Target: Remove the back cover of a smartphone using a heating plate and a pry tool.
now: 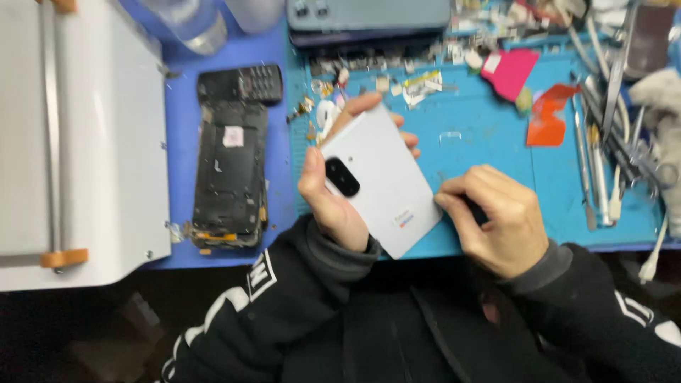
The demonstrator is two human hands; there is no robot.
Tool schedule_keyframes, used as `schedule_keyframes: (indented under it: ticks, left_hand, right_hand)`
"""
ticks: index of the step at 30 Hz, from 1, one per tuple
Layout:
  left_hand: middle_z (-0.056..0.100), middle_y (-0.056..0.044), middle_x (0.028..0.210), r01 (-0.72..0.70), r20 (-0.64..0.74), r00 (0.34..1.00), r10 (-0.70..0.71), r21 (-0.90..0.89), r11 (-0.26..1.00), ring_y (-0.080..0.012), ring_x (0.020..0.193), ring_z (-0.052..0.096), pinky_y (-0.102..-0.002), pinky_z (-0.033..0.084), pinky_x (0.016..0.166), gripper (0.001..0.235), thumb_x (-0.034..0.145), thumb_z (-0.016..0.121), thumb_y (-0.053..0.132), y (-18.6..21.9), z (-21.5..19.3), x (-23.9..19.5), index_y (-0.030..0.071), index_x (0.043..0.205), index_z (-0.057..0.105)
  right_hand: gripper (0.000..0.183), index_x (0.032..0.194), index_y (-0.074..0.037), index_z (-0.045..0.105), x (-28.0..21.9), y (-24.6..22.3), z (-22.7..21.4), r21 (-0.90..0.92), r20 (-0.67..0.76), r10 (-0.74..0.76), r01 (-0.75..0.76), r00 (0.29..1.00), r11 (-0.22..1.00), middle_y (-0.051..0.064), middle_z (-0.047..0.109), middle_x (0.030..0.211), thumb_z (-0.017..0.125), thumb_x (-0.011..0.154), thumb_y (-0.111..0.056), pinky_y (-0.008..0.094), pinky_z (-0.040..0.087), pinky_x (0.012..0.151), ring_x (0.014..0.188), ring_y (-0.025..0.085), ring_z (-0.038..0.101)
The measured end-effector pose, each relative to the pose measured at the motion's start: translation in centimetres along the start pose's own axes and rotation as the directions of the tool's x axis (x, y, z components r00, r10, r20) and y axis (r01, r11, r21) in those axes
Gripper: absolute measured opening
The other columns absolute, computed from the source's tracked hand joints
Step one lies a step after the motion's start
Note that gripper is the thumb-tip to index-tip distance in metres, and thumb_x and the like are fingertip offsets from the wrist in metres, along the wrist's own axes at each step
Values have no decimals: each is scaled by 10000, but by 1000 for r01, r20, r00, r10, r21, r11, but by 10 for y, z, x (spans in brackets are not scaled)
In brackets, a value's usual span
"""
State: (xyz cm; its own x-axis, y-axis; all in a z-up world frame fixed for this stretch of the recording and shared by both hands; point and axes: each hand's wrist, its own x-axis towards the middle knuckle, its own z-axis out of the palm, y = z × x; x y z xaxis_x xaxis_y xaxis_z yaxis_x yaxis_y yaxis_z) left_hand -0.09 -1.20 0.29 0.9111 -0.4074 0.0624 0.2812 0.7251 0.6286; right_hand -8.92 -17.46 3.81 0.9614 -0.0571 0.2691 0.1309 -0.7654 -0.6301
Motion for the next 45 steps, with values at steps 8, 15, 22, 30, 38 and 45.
schedule_keyframes:
  ticks: [8,15,22,30,38,45]
  left_hand:
    - [585,-219,1251,-24,11,1000,24,-18,1000,-317,1091,642,-478,539,971,864,979,407,658,0,2,3,-63,1450,478]
    - [588,-222,1259,-19,2,1000,19,-18,1000,-319,1092,640,-481,536,972,850,987,386,645,-1,2,3,-63,1451,474]
    - [588,-208,1246,32,-16,999,-33,-89,996,-321,1099,641,-486,537,990,824,990,389,633,1,-4,5,-27,1476,472]
    - [589,-213,1187,-71,64,996,67,59,996,-317,998,628,-448,514,895,787,1071,366,650,1,-14,-2,-26,1463,462]
    - [600,-211,1218,-58,70,996,54,53,997,-327,1028,646,-464,535,916,765,1057,367,639,1,-15,-2,-6,1460,448]
    - [599,-202,1202,-75,109,992,63,104,992,-322,1018,634,-467,530,904,785,1092,333,672,-2,-19,-1,-39,1393,472]
  right_hand:
    - [90,889,-11,676,-4,6,1,14,-23,1,-1,1000,1000,93,669,788,736,824,-22,340,501,636,708,251,648]
    - [97,866,-17,693,-19,11,-2,-59,32,24,-22,999,998,90,679,757,756,802,-53,360,493,616,681,264,625]
    - [69,863,-4,669,-2,7,5,-1,-24,12,-12,1000,1000,110,674,804,734,837,-9,363,491,661,721,278,626]
    - [92,978,-10,680,-18,21,-1,-33,48,-65,67,997,997,94,673,901,769,955,-12,356,471,718,810,263,608]
    - [99,960,-17,691,-28,21,-6,-105,90,-68,78,994,991,85,665,864,784,927,-23,356,466,690,765,257,581]
    - [99,970,-11,673,-14,19,2,-45,33,-84,85,996,995,86,667,899,771,981,0,336,475,730,810,247,608]
